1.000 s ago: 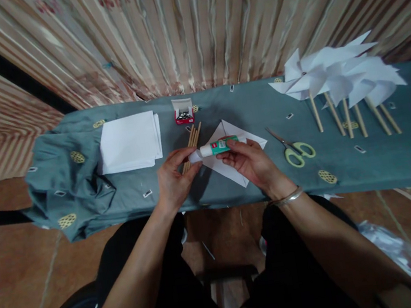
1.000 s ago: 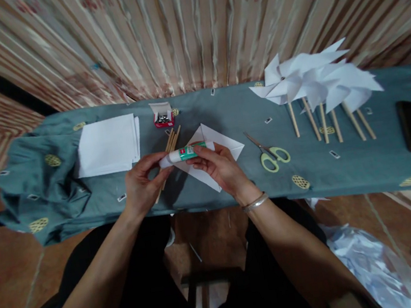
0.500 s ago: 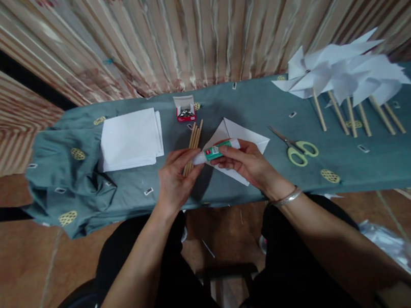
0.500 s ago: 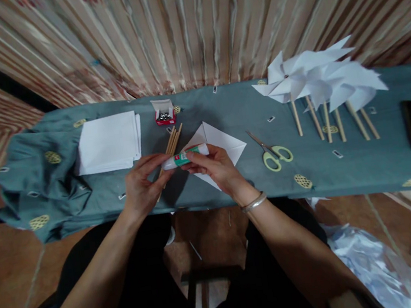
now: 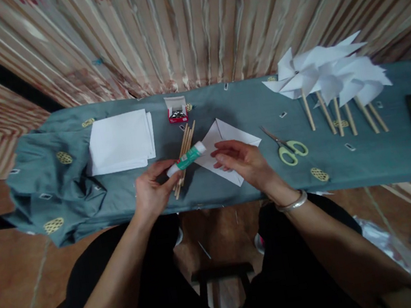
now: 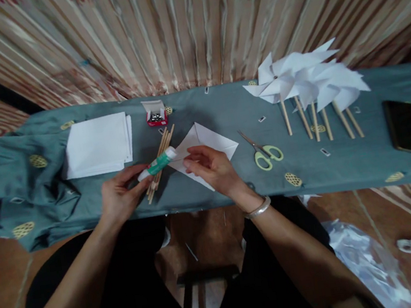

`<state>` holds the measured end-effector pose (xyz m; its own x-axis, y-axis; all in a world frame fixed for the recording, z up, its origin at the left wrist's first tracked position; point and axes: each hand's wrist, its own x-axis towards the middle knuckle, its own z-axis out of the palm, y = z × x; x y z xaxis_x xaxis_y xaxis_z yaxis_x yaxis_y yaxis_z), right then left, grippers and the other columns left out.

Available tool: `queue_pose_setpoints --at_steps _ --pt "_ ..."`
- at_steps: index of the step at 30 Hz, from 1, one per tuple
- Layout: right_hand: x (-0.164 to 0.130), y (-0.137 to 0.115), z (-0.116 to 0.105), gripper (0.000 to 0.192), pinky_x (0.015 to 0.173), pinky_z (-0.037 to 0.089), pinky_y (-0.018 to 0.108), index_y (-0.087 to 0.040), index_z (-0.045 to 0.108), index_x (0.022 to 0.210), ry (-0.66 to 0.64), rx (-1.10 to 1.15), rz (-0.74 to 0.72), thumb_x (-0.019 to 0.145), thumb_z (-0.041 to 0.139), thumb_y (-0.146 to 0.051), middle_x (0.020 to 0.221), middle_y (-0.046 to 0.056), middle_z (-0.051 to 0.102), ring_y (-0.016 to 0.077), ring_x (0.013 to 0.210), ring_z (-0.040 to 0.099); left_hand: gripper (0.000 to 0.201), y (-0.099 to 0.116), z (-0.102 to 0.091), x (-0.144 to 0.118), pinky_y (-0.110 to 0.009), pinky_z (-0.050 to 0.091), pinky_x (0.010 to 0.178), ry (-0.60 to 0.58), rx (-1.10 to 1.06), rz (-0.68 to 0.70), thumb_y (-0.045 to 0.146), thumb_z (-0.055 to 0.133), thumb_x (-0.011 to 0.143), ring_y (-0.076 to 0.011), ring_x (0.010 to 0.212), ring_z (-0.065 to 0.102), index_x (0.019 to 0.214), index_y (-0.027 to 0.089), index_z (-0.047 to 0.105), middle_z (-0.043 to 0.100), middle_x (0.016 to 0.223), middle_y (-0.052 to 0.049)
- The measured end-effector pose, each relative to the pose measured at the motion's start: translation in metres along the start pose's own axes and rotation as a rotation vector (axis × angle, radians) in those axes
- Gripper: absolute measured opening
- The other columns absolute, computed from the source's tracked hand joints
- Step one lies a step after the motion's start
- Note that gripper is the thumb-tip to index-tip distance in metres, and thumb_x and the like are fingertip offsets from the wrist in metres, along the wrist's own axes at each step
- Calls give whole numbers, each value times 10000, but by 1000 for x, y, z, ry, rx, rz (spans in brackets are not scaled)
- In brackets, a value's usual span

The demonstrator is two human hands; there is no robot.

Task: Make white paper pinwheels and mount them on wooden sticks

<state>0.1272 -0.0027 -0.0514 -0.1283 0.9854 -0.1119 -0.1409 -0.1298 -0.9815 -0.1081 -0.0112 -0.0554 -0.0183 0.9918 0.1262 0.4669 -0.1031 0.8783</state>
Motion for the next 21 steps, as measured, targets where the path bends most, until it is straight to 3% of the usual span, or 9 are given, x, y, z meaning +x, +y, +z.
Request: queue_pose_setpoints --at_steps 4,8,10,14,21 --pt "-5 -2 -36 293 738 569 314 -186 684 1038 180 -382 -202 824 677 -386 963 57 757 156 777 711 259 -21 -18 4 -318 507 845 114 112 -33 387 739 708 -212 858 675 887 202 764 748 916 -48" --pt "-18 -3 -54 258 775 581 389 -179 694 1084 208 -856 -283 882 601 -309 939 77 757 205 770 713 231 -32 -28 5 -372 508 908 124 307 39 373 686 724 -230 919 668 885 218 746 741 925 -38" --pt "-25 0 -56 265 841 581 431 -164 689 1105 160 -989 -365 904 572 -290 1011 109 752 245 875 721 220 -31 -30 5 -405 504 942 125 390 64 372 673 737 -246 972 660 884 223 740 738 957 -46" --pt "-33 9 -58 280 997 522 510 -157 677 1137 52 -1129 -553 933 546 -297 1199 149 703 300 1141 646 262 -30 -30 5 -410 523 929 83 406 45 392 675 747 -244 963 666 931 217 739 730 1016 -62" --pt "-37 11 -60 322 1001 526 520 -131 657 1182 4 -1157 -568 947 542 -318 1218 169 691 307 1153 635 411 -32 -35 3 -401 535 912 57 399 55 413 725 750 -248 968 670 1090 183 708 719 1059 -79"
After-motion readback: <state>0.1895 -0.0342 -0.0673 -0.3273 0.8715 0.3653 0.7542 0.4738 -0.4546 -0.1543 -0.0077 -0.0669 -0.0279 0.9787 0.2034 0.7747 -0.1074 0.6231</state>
